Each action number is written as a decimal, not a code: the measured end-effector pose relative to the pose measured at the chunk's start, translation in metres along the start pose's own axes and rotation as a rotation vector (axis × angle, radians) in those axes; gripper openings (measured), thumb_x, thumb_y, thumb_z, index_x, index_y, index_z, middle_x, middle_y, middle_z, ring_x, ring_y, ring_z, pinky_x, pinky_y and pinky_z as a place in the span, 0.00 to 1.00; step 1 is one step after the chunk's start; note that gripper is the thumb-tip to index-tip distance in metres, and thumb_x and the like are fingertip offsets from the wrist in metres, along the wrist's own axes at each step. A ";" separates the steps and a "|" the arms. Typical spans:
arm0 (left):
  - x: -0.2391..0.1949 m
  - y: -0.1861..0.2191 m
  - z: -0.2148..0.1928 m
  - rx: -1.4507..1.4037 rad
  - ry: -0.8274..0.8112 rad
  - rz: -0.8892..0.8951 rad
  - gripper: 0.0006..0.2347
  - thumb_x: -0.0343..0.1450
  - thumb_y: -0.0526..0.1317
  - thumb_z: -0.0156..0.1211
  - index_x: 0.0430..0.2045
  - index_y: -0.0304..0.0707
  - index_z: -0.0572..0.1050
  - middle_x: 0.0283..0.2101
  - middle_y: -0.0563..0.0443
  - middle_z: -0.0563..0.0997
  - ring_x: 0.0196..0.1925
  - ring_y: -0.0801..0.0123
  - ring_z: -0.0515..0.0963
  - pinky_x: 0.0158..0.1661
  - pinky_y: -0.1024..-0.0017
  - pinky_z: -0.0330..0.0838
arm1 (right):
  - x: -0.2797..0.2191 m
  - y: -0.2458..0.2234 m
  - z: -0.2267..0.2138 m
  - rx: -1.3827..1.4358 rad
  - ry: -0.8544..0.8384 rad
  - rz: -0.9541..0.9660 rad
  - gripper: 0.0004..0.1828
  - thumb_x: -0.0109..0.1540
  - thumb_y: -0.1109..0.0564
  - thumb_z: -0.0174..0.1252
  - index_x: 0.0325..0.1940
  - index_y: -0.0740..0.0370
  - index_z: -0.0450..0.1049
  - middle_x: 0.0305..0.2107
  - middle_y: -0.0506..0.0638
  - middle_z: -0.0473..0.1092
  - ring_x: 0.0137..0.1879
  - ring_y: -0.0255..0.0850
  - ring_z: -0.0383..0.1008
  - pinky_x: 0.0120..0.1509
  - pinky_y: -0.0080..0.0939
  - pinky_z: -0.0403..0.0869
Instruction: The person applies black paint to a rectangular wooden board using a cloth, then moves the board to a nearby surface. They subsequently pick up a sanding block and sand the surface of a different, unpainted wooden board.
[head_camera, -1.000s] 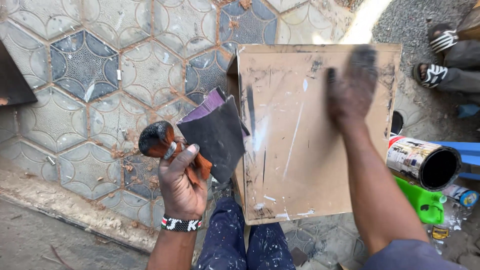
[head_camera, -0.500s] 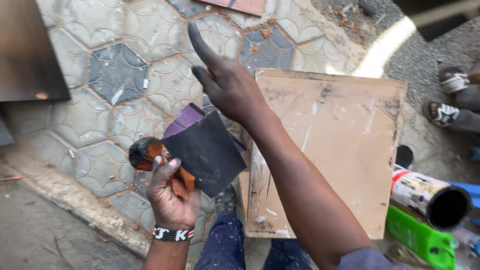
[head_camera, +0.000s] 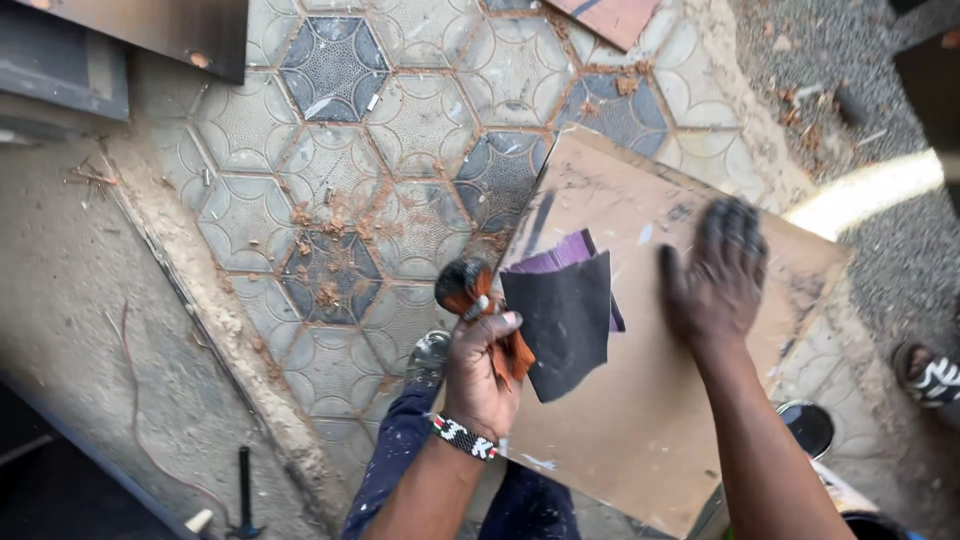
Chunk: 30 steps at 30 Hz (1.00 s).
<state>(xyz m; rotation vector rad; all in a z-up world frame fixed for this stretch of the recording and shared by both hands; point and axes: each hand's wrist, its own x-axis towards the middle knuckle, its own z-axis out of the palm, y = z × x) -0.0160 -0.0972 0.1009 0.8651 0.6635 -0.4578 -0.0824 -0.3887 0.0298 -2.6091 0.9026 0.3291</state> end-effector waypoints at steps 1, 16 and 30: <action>-0.010 -0.016 0.004 -0.008 0.010 -0.003 0.12 0.66 0.27 0.72 0.40 0.42 0.83 0.38 0.62 0.81 0.38 0.74 0.81 0.40 0.75 0.76 | -0.010 0.018 -0.012 0.038 -0.001 0.078 0.56 0.75 0.18 0.23 1.00 0.51 0.32 0.96 0.51 0.28 1.00 0.48 0.22 0.98 0.58 0.27; -0.063 -0.139 0.018 0.006 0.135 -0.153 0.15 0.65 0.27 0.72 0.45 0.42 0.85 0.46 0.60 0.84 0.46 0.71 0.81 0.48 0.76 0.72 | -0.044 0.126 -0.003 0.198 0.261 0.248 0.44 0.85 0.38 0.46 1.01 0.59 0.45 0.94 0.60 0.41 0.98 0.61 0.46 0.96 0.64 0.52; -0.072 -0.149 -0.006 0.058 0.169 -0.093 0.16 0.63 0.26 0.72 0.45 0.38 0.85 0.47 0.57 0.84 0.47 0.67 0.82 0.50 0.75 0.74 | -0.057 0.114 -0.007 0.196 0.222 0.527 0.58 0.91 0.23 0.48 1.00 0.65 0.26 0.96 0.62 0.23 1.02 0.51 0.21 1.06 0.49 0.32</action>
